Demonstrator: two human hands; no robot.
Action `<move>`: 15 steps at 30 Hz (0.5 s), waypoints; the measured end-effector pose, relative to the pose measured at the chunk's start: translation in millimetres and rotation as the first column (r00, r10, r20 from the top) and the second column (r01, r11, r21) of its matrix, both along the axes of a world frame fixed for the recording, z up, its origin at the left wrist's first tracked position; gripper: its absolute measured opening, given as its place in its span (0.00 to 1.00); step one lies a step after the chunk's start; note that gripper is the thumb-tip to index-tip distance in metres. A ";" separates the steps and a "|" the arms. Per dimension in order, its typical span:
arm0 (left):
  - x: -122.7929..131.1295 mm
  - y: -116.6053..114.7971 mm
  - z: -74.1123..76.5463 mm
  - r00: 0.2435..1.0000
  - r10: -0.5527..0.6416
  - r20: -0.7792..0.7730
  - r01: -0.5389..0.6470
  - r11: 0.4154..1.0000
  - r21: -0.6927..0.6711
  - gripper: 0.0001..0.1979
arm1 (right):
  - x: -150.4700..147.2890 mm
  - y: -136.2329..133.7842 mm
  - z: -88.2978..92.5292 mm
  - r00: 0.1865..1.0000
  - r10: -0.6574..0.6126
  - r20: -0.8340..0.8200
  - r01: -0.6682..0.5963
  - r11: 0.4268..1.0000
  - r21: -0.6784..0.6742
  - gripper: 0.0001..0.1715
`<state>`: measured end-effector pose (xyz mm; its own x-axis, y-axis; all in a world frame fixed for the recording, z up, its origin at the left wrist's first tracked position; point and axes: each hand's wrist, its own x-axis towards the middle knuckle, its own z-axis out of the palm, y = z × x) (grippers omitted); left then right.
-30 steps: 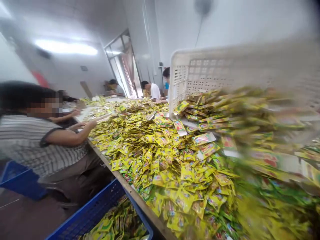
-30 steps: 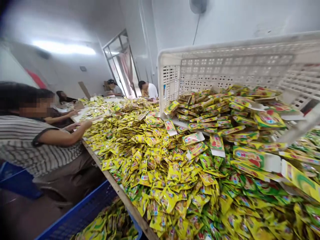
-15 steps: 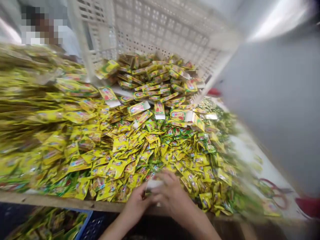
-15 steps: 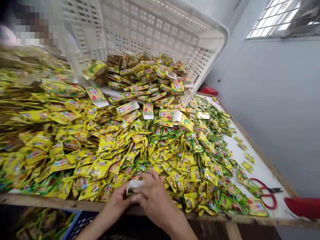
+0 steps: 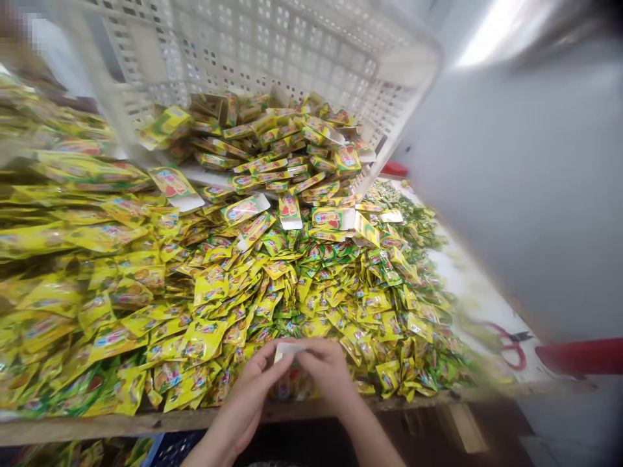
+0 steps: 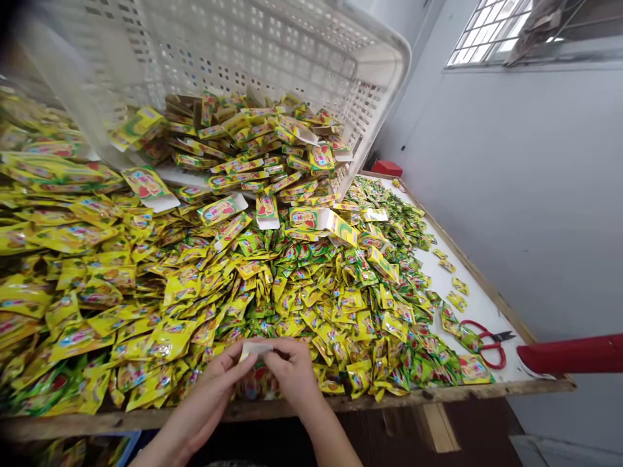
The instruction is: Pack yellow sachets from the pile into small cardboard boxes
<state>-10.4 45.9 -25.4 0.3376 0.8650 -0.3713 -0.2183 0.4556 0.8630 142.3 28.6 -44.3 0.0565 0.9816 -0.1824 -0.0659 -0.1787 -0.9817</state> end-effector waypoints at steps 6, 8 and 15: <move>-15.9 3.5 -13.8 0.996 0.085 -0.031 -0.086 0.996 -0.037 0.16 | 4.9 5.1 -2.9 0.997 0.017 -0.078 -0.020 0.999 -0.039 0.14; -18.4 7.3 -13.2 0.982 0.042 -0.184 -0.027 0.996 0.088 0.13 | 3.4 4.4 -1.5 0.999 0.009 -0.049 -0.009 1.000 -0.009 0.14; -24.6 18.0 -7.5 0.963 0.007 -0.271 0.036 0.987 0.154 0.10 | 1.1 3.2 2.6 0.996 0.023 -0.084 -0.021 0.999 0.032 0.18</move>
<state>-34.9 63.8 -33.0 0.2565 0.9152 -0.3109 0.0379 0.3119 0.9494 143.4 31.8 -41.6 0.0204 0.9877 -0.1552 -0.1446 -0.1507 -0.9779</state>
